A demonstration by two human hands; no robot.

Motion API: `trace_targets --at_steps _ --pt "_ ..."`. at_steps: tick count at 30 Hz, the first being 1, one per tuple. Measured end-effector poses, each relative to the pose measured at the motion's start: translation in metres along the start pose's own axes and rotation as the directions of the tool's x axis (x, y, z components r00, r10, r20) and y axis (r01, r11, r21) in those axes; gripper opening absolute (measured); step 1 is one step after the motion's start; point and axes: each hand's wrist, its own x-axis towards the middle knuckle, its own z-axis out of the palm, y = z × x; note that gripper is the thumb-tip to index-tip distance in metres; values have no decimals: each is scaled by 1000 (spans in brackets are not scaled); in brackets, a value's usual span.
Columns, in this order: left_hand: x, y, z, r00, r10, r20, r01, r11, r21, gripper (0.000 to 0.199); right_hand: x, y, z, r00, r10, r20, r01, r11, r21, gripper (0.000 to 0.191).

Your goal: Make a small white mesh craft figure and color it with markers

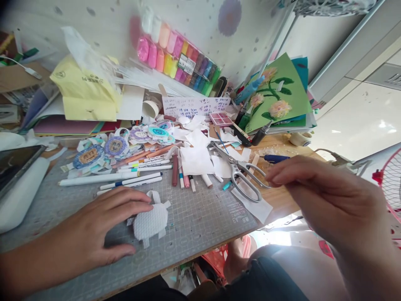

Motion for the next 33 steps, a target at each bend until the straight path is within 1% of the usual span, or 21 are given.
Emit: trace_targets --at_steps 1,2,3,4,6,8,9,12,14,16,18,19,20,23,24,25,27,29,31,33 --pt "0 0 0 1000 -4 1 4 1000 5 52 -2 -2 6 1000 17 16 -17 999 -49 8" --pt "0 -1 1 1000 -15 -5 15 1000 12 53 -2 -2 13 996 -3 92 9 998 -63 14" --pt "0 -1 1 1000 -27 -15 27 999 19 54 -1 -3 21 986 -35 165 48 996 -79 16" --pt "0 -1 2 999 -33 -24 34 999 22 54 1 -2 29 966 -87 244 111 990 -86 17" --pt "0 0 4 999 -28 -35 28 999 19 56 7 0 49 907 -220 359 277 954 -116 15" --pt "0 2 6 998 -27 -61 28 1000 11 55 16 1 69 836 -283 470 397 904 -161 20" --pt "0 3 7 996 -38 -86 39 999 7 52 20 1 78 802 -291 522 434 884 -174 21" --pt "1 5 9 986 -67 -150 67 998 -6 45 31 -1 101 718 -267 643 488 852 -191 22" --pt "2 4 8 989 -56 -140 55 998 -6 44 38 -1 111 680 -253 688 513 835 -200 25" --pt "2 2 7 995 -21 -101 20 1000 -6 49 46 0 116 659 -274 701 550 811 -199 25" --pt "2 -1 7 998 15 -65 -17 1000 -16 55 54 2 119 657 -307 688 575 794 -195 23" --pt "2 -1 8 998 16 -69 -18 1000 -20 57 59 3 120 670 -321 669 579 791 -199 23" --pt "3 -2 9 996 5 -86 -7 1000 -22 56 64 3 121 697 -330 637 571 793 -215 26" --pt "3 -2 11 990 -5 -142 1 1000 -28 48 81 2 125 819 -331 468 500 812 -301 41" --pt "3 -2 12 989 2 -148 -7 1000 -30 45 86 2 127 848 -330 415 477 817 -324 45" --pt "3 -2 11 989 12 -147 -17 999 -31 44 90 2 129 864 -330 380 461 821 -336 46" --pt "3 -1 11 989 20 -147 -25 999 -29 43 95 4 131 865 -337 371 461 825 -327 44" --pt "3 1 10 986 22 -163 -28 999 -32 42 96 7 131 856 -352 379 472 830 -296 35" --pt "3 3 12 979 27 -202 -36 998 -42 41 91 9 129 859 -372 351 473 840 -266 24" --pt "6 6 14 971 38 -237 -51 998 -49 40 83 8 128 863 -394 317 473 850 -230 20"
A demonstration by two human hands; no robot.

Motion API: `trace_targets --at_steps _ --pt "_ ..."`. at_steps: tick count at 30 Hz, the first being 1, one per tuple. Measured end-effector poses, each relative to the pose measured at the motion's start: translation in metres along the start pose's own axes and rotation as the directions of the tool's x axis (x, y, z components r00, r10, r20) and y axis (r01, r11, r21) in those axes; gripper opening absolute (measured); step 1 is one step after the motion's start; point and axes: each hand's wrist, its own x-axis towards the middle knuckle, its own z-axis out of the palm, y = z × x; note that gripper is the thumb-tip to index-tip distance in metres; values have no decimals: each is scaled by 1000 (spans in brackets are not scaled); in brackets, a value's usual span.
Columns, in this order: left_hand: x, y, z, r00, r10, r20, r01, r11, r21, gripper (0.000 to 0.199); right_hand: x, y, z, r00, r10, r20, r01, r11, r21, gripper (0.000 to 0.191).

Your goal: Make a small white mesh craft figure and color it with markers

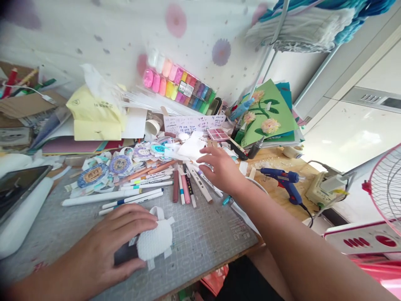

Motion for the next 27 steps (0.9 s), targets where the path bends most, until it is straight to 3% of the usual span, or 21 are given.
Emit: trace_targets --at_steps 5,9,12,17,23,25,27 --pt "10 4 11 1000 2 0 -2 1000 23 37 -16 -31 16 986 -138 96 130 988 86 17" --pt "15 5 14 997 36 67 -38 999 35 46 -20 -53 36 946 -225 235 217 974 60 31" --pt "11 3 10 997 28 78 -32 999 44 51 -17 -57 40 927 -214 308 225 974 0 26" --pt "5 -3 -5 1000 -28 15 28 999 22 28 -11 -52 36 923 -155 353 196 977 -84 17" --pt "1 -3 -11 997 -71 -28 71 997 -2 19 -15 -35 23 951 -128 280 152 986 -66 15" --pt "-1 -1 -10 995 -85 -48 84 996 -32 23 -18 -31 12 976 -133 172 138 990 -15 14" --pt "-4 1 -10 991 -95 -92 91 995 -52 32 -21 -35 0 992 -124 -9 125 986 110 16"
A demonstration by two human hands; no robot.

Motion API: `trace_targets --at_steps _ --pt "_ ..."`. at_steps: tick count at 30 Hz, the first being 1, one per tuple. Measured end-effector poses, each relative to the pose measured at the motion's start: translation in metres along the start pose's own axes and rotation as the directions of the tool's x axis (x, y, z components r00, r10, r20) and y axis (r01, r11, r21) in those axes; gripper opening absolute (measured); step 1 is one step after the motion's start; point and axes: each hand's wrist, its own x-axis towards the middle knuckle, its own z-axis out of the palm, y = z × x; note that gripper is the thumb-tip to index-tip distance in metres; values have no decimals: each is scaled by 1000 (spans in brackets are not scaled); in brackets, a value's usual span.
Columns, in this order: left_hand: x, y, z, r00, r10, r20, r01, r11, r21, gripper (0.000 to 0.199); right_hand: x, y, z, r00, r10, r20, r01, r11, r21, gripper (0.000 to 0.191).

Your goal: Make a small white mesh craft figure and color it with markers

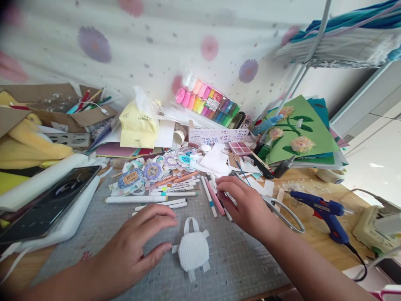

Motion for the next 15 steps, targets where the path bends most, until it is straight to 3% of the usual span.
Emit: trace_targets --at_steps 2,3,5,7,9,11,15 --pt "-2 2 0 999 -3 -50 3 1000 -1 43 2 -12 -8 994 -6 -109 21 991 133 22" --pt "-3 3 -1 998 0 -62 0 1000 -2 45 4 -19 -9 995 -35 -91 49 987 150 23" --pt "-3 6 -2 999 16 -46 -16 1000 -11 39 14 -31 -6 989 -115 97 109 992 60 18" --pt "-2 9 -3 999 44 -6 -45 999 -22 26 29 -36 4 929 -129 346 164 984 -73 14" --pt "-2 12 -4 997 72 15 -71 997 -22 17 47 -34 18 865 -103 492 183 976 -117 15" --pt "-2 13 -4 996 86 7 -86 996 -14 14 67 -27 31 841 -112 530 191 977 -97 19" --pt "-1 13 -3 993 115 7 -115 993 4 13 102 -22 55 846 -95 525 191 972 -133 32"
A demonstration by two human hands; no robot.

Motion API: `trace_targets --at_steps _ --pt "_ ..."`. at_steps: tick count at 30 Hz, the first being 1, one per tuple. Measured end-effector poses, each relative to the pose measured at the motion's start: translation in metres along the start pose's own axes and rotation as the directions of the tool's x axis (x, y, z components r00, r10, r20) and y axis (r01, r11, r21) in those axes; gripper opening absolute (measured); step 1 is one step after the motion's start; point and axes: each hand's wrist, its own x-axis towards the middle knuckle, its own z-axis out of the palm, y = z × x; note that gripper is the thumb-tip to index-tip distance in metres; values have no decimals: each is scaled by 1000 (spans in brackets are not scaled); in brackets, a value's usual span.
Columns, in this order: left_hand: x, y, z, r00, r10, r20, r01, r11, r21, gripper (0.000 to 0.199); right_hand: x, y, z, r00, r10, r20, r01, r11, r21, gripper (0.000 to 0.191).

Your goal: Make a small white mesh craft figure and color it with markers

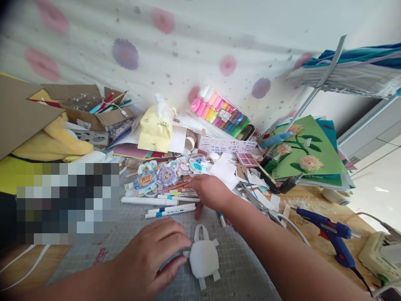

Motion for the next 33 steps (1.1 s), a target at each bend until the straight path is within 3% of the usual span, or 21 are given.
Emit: trace_targets --at_steps 5,9,13,22,28,33 --pt "-1 -3 2 999 21 50 -23 999 33 9 31 -9 9 992 105 69 -96 988 -119 20" --pt "-2 -5 4 999 20 47 -21 999 32 10 37 -5 12 968 216 128 -185 958 -218 27" --pt "-2 -7 5 998 18 54 -20 999 34 11 36 -1 8 950 258 174 -208 942 -262 28" --pt "-1 -8 4 998 -15 55 14 999 29 12 13 6 -3 911 382 153 -338 907 -251 31" --pt "-2 -10 6 998 -27 47 26 999 24 12 -16 15 -12 891 450 63 -449 893 -34 28" --pt "-2 -7 6 998 -22 50 22 1000 2 11 -18 7 -16 896 443 -29 -392 820 417 22"
